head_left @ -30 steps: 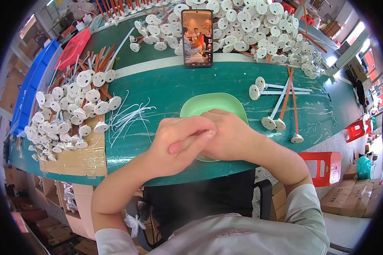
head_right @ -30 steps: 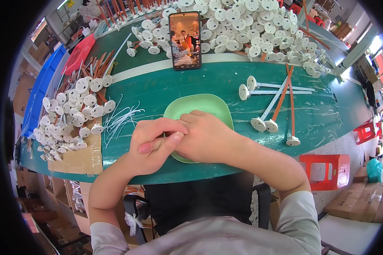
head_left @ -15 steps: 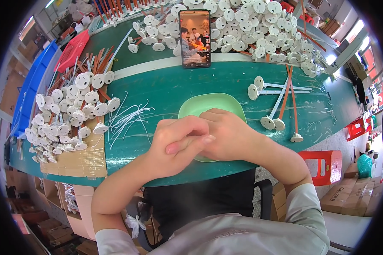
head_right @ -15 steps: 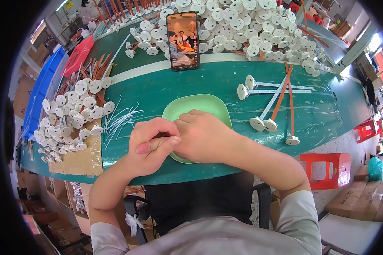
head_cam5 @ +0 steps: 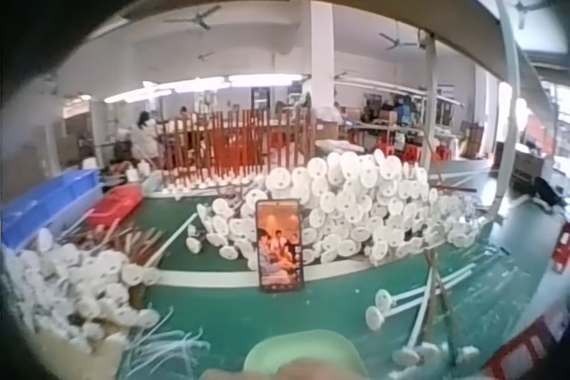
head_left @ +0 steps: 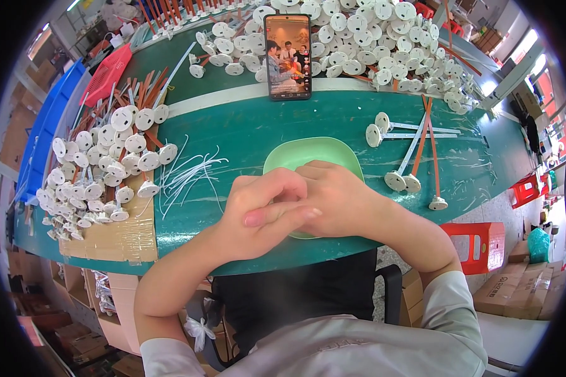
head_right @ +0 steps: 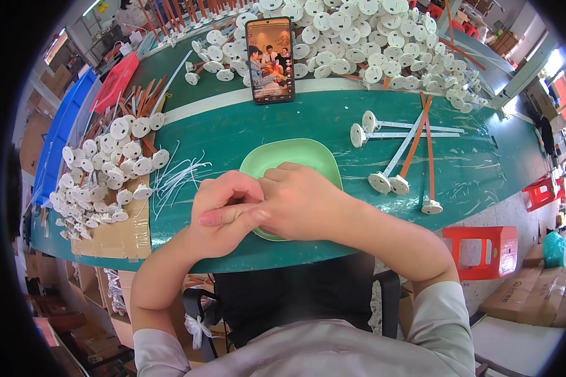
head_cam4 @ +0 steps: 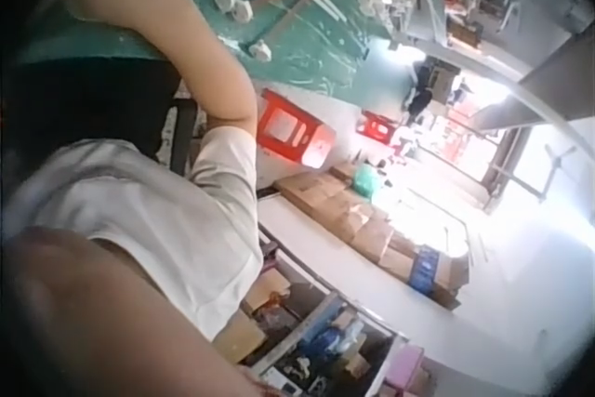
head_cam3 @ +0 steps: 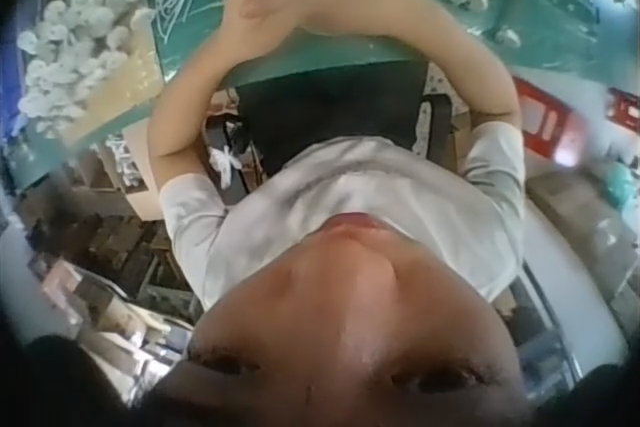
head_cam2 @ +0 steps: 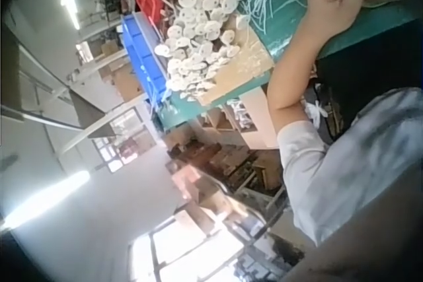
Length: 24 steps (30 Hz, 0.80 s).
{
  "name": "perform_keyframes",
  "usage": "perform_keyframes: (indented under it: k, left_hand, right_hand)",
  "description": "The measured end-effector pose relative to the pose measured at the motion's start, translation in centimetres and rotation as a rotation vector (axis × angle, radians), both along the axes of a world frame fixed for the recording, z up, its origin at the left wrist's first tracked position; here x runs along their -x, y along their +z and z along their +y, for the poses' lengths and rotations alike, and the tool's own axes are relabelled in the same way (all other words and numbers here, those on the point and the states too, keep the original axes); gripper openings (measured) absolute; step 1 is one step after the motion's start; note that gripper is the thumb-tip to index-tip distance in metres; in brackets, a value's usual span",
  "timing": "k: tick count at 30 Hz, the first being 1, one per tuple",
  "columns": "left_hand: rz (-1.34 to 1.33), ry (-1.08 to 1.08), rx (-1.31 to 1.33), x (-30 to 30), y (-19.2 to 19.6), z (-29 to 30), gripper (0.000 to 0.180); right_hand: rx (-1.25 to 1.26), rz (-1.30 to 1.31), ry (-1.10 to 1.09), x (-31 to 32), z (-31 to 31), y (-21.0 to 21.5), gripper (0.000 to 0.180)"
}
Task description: Manually attaching plastic mounting components to LED light strips on an assembly line.
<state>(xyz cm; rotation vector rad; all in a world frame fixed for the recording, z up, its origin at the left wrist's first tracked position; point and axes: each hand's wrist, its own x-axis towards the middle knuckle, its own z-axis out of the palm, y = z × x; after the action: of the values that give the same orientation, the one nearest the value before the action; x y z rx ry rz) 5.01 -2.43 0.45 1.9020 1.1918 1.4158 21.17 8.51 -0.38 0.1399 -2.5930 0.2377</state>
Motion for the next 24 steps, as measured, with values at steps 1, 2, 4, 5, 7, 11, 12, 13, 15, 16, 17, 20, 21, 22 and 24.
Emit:
perform_keyframes:
  k: [1, 2, 4, 5, 7, 11, 12, 13, 15, 16, 17, 20, 21, 22, 24]
  left_hand:
    - [0.001, -0.001, 0.000, 0.1, 0.1, 0.1, 0.022]
    - [0.074, 0.004, -0.018, 0.2, 0.3, 0.1, 0.028]
    - [0.147, 0.009, -0.038, 0.5, 0.5, 0.3, 0.035]
    - [0.190, 0.011, -0.166, 0.9, 0.6, 0.6, 0.041]
    - [0.233, 0.008, -0.313, 1.7, 0.2, 1.2, 0.048]
    - [0.234, 0.122, -0.403, 3.8, -1.9, 1.9, 0.060]
    - [0.314, 0.212, -0.387, 4.9, -2.4, 1.2, 0.059]
    - [0.397, 0.234, -0.414, 5.1, -2.2, 1.3, 0.052]
    - [0.428, 0.253, -0.434, 4.5, -1.8, 2.4, 0.047]
    - [0.455, 0.246, -0.456, 4.0, -1.5, 3.1, 0.042]
    - [0.467, 0.255, -0.443, 4.0, -1.5, 3.4, 0.042]
    - [0.399, 0.290, -0.388, 4.8, -2.7, 2.7, 0.029]
    - [0.410, 0.302, -0.355, 5.3, -2.7, 2.6, 0.028]
    - [0.421, 0.315, -0.323, 5.5, -2.7, 2.4, 0.026]
    - [0.372, 0.321, -0.309, 5.0, -2.9, 2.6, 0.023]
  right_hand:
    - [0.000, 0.001, -0.001, 0.0, 0.1, 0.0, 0.043]
    - [-0.040, 0.001, 0.010, 0.0, 0.3, 0.0, 0.053]
    - [-0.082, 0.001, 0.021, -0.2, 0.2, 0.6, 0.064]
    - [-0.142, 0.044, 0.049, -0.4, 0.1, 1.4, 0.058]
    - [-0.220, 0.087, 0.073, -0.9, 0.3, 2.5, 0.053]
    - [0.134, 0.541, 0.260, -3.1, -0.6, 5.9, 0.037]
    - [0.086, 0.534, 0.270, -4.1, -1.7, 7.5, 0.029]
    - [0.096, 0.534, 0.271, -6.6, -3.0, 8.8, 0.020]
    - [-0.374, 1.250, 0.590, -8.5, -5.2, 9.7, 0.054]
    - [-0.533, 1.092, 0.591, -12.3, -7.1, 11.1, 0.059]
    - [-0.668, 1.105, 0.575, -13.0, -9.6, 12.2, 0.044]
    - [-0.809, 1.183, 0.579, -10.8, -12.2, 12.8, 0.015]
    - [-0.868, 1.232, 0.595, -10.5, -12.5, 13.0, 0.023]
    - [-0.870, 1.228, 0.596, -10.6, -12.5, 13.0, 0.023]
    - [-0.950, 1.147, 0.519, -11.0, -12.5, 12.9, 0.028]
